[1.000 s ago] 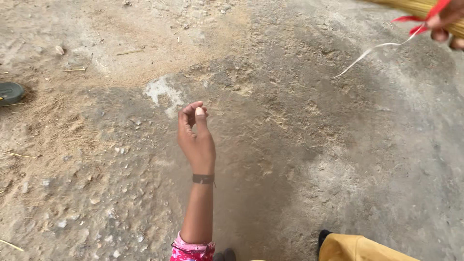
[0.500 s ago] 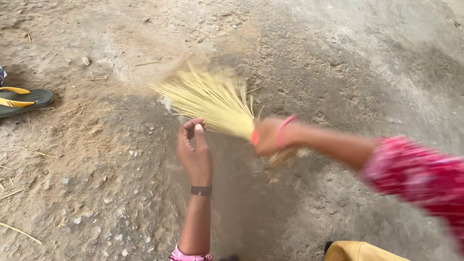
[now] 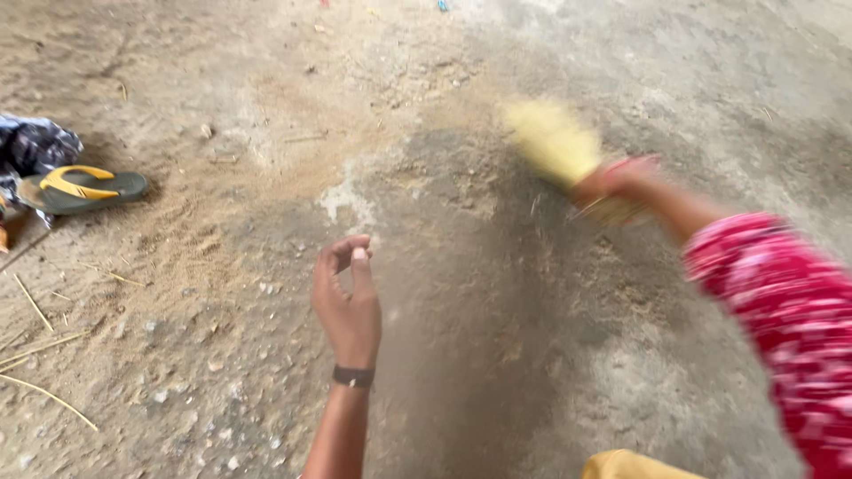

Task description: The person sweeps debris from a patterned floor and a burlap mat using a short handheld broom.

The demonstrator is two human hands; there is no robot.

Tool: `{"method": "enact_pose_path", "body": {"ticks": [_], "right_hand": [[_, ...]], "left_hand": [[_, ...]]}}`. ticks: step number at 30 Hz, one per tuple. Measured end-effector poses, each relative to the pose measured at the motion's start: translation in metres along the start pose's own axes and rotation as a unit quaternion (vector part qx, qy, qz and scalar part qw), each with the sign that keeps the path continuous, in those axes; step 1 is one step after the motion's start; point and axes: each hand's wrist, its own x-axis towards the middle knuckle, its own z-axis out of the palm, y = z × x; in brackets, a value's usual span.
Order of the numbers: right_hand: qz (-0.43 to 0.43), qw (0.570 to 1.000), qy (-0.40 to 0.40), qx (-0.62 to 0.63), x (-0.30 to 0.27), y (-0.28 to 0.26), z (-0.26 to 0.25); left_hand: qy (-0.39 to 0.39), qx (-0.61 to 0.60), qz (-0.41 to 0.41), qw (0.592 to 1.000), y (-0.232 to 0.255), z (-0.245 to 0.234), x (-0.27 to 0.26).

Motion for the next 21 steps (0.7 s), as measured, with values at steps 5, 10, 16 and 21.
{"method": "enact_pose_path", "body": {"ticks": [5, 10, 16, 21], "right_hand": [[-0.226, 0.974, 0.009, -0.006, -0.08, -0.108, 0.008], [-0.187, 0.978, 0.054, 0.079, -0.12, -0.057, -0.046], [0.029, 0.973, 0.198, 0.115, -0.037, 0.14, -0.027], [0.232, 0.924, 0.215, 0.214, 0.019, 0.305, 0.078]], "left_hand": [[-0.03, 0.096, 0.075, 0.992, 0.013, -0.005, 0.011], [-0.106, 0.119, 0.169, 0.973, 0.049, 0.016, 0.049], [-0.273, 0.225, 0.308, 0.883, 0.14, 0.079, 0.079], [-0.402, 0.344, 0.369, 0.764, 0.186, 0.143, 0.069]]}}
